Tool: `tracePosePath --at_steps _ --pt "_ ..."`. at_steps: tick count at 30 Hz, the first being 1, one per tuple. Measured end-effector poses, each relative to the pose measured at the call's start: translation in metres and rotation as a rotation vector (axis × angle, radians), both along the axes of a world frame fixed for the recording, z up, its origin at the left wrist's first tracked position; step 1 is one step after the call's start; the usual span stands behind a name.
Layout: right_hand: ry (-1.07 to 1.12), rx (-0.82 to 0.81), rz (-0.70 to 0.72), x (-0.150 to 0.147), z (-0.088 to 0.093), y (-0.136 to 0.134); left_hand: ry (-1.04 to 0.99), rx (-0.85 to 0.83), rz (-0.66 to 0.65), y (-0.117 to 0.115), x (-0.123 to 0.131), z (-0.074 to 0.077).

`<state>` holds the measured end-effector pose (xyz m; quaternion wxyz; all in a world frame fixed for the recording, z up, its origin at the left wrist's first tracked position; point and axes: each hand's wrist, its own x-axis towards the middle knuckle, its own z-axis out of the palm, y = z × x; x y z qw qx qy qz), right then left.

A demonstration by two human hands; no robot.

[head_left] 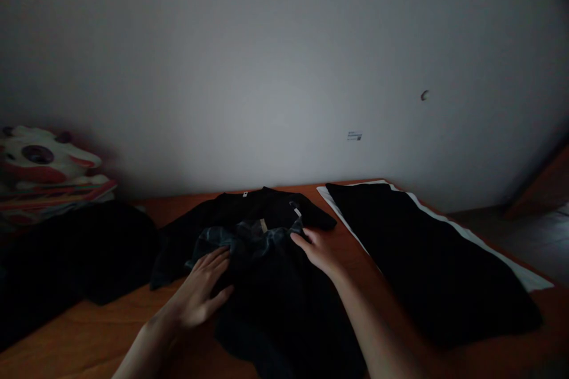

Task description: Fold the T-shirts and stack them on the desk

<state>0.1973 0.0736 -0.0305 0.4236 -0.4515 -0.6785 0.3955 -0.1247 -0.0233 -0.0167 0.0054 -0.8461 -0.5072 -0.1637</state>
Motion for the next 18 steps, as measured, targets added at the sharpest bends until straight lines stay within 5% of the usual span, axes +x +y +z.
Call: tracePosePath --at_steps 3,11,14,18 --pt "0.142 0.004 -0.164 0.0 -0.006 0.005 0.039 -0.02 0.077 0.01 -0.003 -0.013" --pt "0.38 -0.084 -0.287 0.017 -0.004 0.006 -0.014 0.077 0.265 0.031 -0.029 -0.036" --pt "0.352 -0.038 -0.373 0.023 -0.002 0.003 -0.037 0.116 0.302 0.04 -0.043 -0.042" --pt "0.229 0.023 -0.314 0.024 -0.002 -0.005 -0.132 0.076 0.254 0.061 -0.06 -0.045"
